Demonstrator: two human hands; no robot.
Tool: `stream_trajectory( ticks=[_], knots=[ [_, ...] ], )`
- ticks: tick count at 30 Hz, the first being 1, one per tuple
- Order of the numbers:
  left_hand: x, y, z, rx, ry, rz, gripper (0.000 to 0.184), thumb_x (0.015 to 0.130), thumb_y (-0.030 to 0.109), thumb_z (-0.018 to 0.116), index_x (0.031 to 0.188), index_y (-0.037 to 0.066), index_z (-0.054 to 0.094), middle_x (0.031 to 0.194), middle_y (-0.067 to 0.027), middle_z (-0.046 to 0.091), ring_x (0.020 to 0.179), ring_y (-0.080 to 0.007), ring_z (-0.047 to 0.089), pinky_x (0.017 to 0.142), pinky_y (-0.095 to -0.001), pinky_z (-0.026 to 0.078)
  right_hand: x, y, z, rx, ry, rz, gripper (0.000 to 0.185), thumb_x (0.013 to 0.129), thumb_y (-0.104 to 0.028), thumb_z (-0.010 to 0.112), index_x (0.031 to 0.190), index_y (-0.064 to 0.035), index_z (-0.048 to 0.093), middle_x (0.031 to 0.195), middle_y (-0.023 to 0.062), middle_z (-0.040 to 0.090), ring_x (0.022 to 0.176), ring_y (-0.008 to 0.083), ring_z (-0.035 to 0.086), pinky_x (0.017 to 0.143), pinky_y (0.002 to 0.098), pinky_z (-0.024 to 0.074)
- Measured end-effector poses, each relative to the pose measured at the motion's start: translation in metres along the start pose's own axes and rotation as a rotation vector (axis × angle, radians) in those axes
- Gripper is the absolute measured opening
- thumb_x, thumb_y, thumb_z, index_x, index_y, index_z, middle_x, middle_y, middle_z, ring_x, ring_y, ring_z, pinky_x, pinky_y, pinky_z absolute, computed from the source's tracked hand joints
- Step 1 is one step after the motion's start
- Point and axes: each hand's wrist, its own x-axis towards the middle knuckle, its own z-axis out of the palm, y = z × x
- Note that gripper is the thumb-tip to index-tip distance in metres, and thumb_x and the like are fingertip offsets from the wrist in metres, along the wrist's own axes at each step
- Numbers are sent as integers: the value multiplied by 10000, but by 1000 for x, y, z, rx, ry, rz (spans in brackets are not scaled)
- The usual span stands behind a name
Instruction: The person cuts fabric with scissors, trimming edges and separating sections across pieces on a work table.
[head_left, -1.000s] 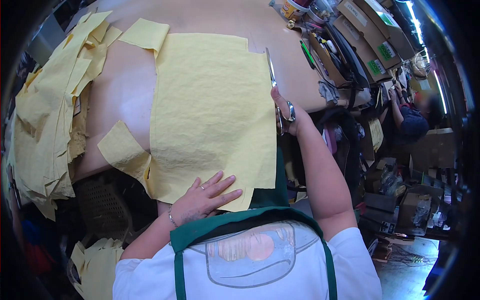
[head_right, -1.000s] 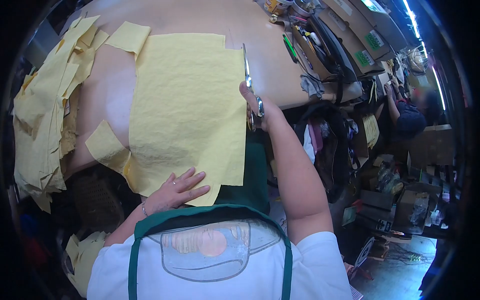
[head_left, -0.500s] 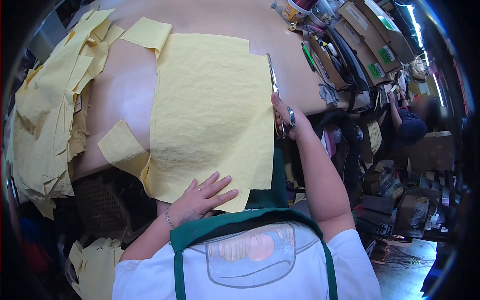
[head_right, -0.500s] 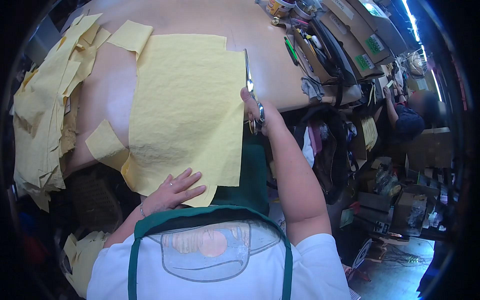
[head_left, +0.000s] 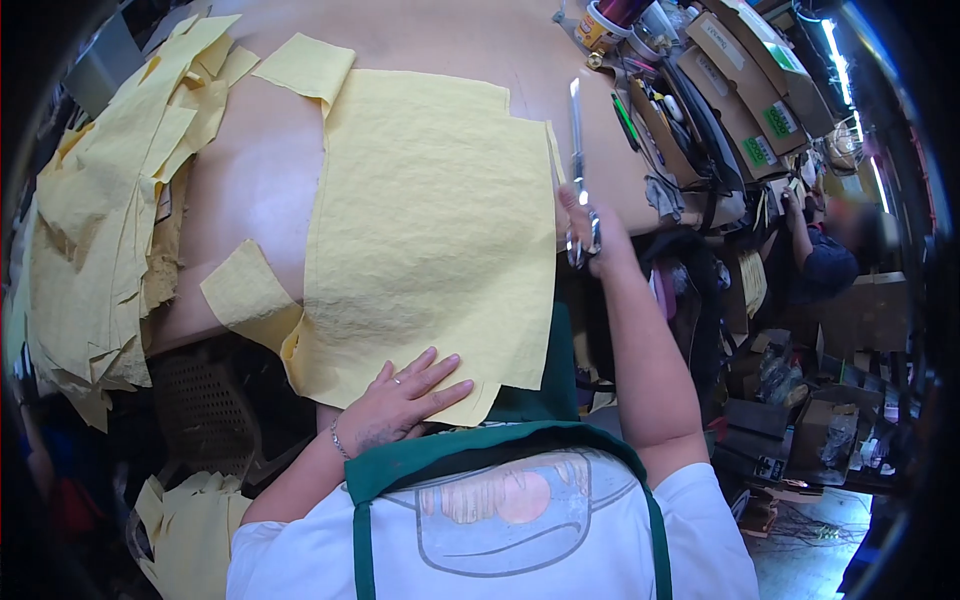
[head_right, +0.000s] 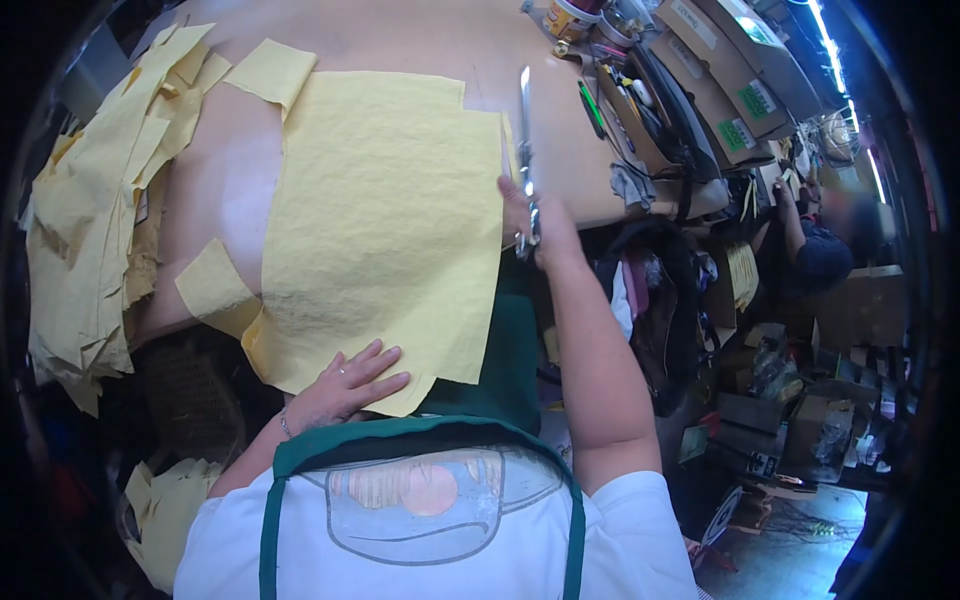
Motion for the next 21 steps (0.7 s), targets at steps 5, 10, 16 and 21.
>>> stream_trajectory(
  ticks=[5, 10, 16, 21],
  knots=[
    [-4, 0, -8, 24, -23, -81, 580, 774, 204, 542, 1298, 292, 308, 1395, -50, 202, 1277, -322, 189, 918, -616, 245, 15, -41, -22, -463, 340, -484, 443, 708, -392, 660, 626, 17, 511, 578, 169, 532, 537, 300, 516, 535, 389, 399],
    [-27, -17, -19, -27, 450, -184, 447, 836, 158, 497, 1265, 120, 375, 1371, -119, 236, 1271, -322, 204, 985, -510, 209, 44, -41, 6, -493, 173, -741, 332, 698, -276, 683, 814, -12, 517, 785, 188, 576, 736, 367, 551, 642, 408, 429],
    [-65, -70, 36, -448, 1514, -716, 752, 777, 98, 597, 1335, 0, 103, 1357, -184, 198, 1256, -269, 216, 1027, -350, 165, 71, -19, 24, -543, 16, -808, 448, 668, -261, 700, 1002, -37, 503, 942, 145, 575, 896, 310, 547, 775, 384, 432],
    [-21, -74, 34, -946, 1121, -640, 487, 769, 131, 639, 1165, 11, 382, 1024, -89, 516, 916, -140, 500, 778, -252, 407, 64, -10, 16, -490, 116, -710, 452, 678, -305, 686, 994, -41, 498, 953, 136, 575, 914, 313, 542, 788, 392, 424]
  ],
)
